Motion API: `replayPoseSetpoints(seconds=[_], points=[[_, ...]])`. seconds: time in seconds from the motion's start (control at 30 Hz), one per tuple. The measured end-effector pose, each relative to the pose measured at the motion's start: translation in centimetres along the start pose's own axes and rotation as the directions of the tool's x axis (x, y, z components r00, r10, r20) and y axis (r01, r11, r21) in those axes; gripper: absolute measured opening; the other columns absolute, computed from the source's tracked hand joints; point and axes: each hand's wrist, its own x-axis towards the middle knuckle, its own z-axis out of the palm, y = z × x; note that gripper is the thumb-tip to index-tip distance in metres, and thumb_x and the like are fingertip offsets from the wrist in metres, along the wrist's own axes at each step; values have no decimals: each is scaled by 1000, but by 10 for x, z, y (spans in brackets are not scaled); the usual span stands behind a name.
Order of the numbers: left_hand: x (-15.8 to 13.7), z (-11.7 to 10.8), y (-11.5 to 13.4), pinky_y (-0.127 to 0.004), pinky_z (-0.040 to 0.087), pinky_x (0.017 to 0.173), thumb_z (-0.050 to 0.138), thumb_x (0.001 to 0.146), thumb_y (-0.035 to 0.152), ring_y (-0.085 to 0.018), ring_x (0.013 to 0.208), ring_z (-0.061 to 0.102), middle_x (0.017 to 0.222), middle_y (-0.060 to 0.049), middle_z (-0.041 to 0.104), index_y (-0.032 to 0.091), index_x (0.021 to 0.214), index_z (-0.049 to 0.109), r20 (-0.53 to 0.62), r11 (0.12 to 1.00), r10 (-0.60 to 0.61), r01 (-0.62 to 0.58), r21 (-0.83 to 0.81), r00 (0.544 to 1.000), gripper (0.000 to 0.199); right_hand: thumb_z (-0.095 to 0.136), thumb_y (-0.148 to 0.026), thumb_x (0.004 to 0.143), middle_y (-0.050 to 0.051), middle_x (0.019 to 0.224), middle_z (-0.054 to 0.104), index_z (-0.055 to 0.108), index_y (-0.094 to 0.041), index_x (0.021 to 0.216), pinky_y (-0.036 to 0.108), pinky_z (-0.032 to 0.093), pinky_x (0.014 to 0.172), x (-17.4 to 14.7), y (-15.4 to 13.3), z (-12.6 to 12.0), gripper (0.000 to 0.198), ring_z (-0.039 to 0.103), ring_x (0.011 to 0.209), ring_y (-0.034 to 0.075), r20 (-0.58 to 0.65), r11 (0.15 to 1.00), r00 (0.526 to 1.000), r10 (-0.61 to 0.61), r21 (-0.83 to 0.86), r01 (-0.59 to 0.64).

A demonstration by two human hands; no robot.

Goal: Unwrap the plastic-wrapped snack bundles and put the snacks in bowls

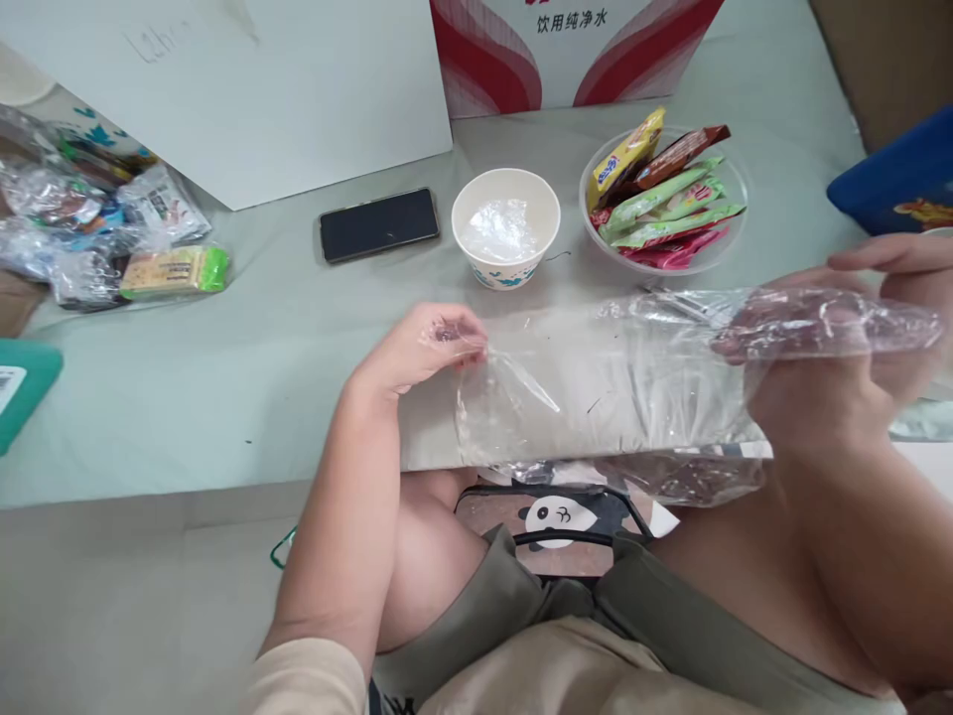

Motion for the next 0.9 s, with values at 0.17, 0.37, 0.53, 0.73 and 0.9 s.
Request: replayPoseSetpoints(seconds=[0.17,0.37,0.53,0.73,0.9], points=[[8,1,-1,-23,53,58,82,77,38,-11,61,67,69,3,67,22,81,60,-426,934,199,-302,-192,883,27,95,-40,58,0,69,67,67,-25,94,31,46,50,3,-3,-13,48,59,54,16,438,880,767,469,-308,-363],[1,-5,2,-31,60,65,89,65,39,-22,78,76,86,-6,77,20,102,68,-56,975,26,-38,-221,998,47,82,-31,70,3,70,65,66,-23,69,33,51,61,2,-7,-10,17,62,64,17,161,947,960,231,-264,-184],[7,4,0,-24,58,64,84,70,29,-15,68,73,70,0,72,18,79,66,-234,988,23,-57,-141,972,24,87,-29,63,2,74,71,66,-24,82,31,51,58,5,-4,-9,29,66,65,18,378,890,807,454,-231,-393],[8,-1,-3,-24,54,55,88,68,31,-15,61,71,76,-1,76,22,93,68,-157,991,-5,-16,-130,988,34,81,-24,68,0,61,67,60,-22,74,28,51,52,1,-3,-6,22,65,53,16,132,838,864,486,-351,-417],[8,-4,-6,-24,40,42,81,77,37,-9,45,56,60,4,65,25,88,67,-341,980,110,-159,-120,934,21,86,-30,65,-3,48,58,66,-23,77,28,40,37,5,6,-9,24,50,36,15,67,841,855,515,-234,-488]])
